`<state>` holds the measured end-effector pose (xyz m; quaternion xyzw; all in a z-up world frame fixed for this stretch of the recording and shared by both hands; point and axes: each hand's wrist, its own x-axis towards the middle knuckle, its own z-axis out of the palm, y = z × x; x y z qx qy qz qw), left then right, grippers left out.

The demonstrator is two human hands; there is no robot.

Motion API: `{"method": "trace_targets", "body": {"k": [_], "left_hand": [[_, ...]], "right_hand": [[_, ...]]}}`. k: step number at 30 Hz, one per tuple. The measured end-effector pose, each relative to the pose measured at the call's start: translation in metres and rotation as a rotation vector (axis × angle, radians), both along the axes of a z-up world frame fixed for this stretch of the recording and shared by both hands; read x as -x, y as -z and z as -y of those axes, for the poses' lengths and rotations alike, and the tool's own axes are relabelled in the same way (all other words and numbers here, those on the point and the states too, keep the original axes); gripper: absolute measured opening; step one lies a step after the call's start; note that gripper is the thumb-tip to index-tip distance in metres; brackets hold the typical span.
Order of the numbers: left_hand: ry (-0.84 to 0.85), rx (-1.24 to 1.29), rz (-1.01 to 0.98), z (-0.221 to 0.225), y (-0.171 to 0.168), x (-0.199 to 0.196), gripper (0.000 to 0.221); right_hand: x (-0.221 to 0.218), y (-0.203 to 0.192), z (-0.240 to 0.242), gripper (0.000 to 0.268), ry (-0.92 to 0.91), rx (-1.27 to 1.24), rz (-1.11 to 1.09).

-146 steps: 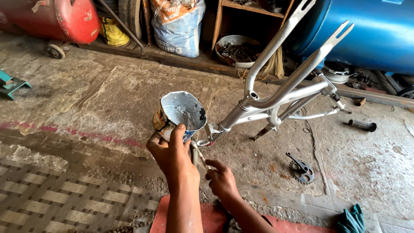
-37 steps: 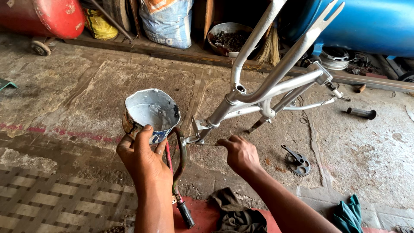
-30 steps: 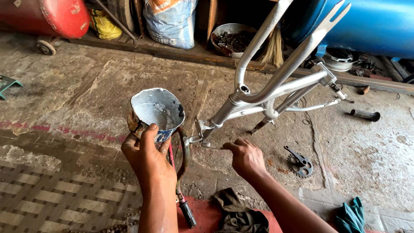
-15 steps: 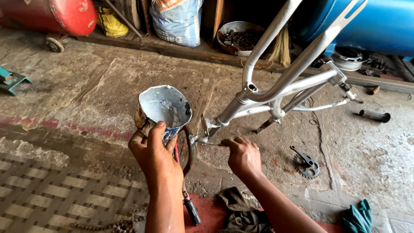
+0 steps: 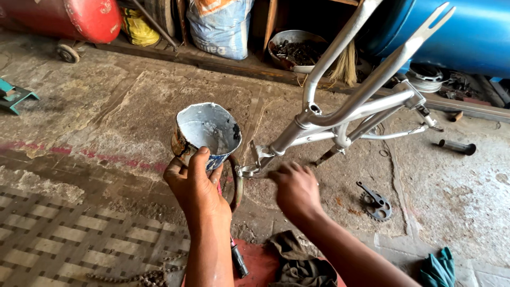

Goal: The person applies paint to a bicycle frame using a small brush, dipping it into a can of white paint and coating various parts of the metal tubing.

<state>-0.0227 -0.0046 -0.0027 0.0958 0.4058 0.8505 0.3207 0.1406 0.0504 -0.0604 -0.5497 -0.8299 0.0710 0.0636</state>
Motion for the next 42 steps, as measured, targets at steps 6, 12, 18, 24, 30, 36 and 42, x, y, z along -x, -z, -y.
{"method": "trace_targets", "body": {"k": [6, 12, 18, 24, 30, 36, 42], "left_hand": [[0.002, 0.042, 0.059, -0.001, -0.003, -0.003, 0.048], [0.008, 0.039, 0.055, 0.000, -0.001, -0.003, 0.051], [0.028, 0.049, 0.050, -0.003, 0.004, 0.000, 0.050], [0.011, 0.072, 0.054, -0.003, 0.003, -0.004, 0.054], [0.015, 0.067, 0.043, -0.002, 0.001, -0.004, 0.054], [0.026, 0.043, 0.043, -0.002, -0.001, -0.002, 0.051], [0.015, 0.056, 0.051, -0.004, 0.001, -0.006, 0.051]], "right_hand": [[-0.010, 0.062, 0.005, 0.034, 0.393, 0.615, -0.663], [-0.012, 0.149, 0.010, 0.036, 0.623, 0.765, -1.075], [-0.022, 0.142, 0.015, 0.028, 0.373, 0.255, -0.642], [-0.036, 0.110, -0.013, 0.031, 0.277, -0.153, -0.456], [-0.033, 0.107, -0.018, 0.032, 0.024, -0.380, -0.383], [-0.046, 0.086, -0.031, 0.033, -0.086, -0.404, -0.329], [-0.048, 0.086, -0.049, 0.031, -0.050, -0.378, -0.286]]}}
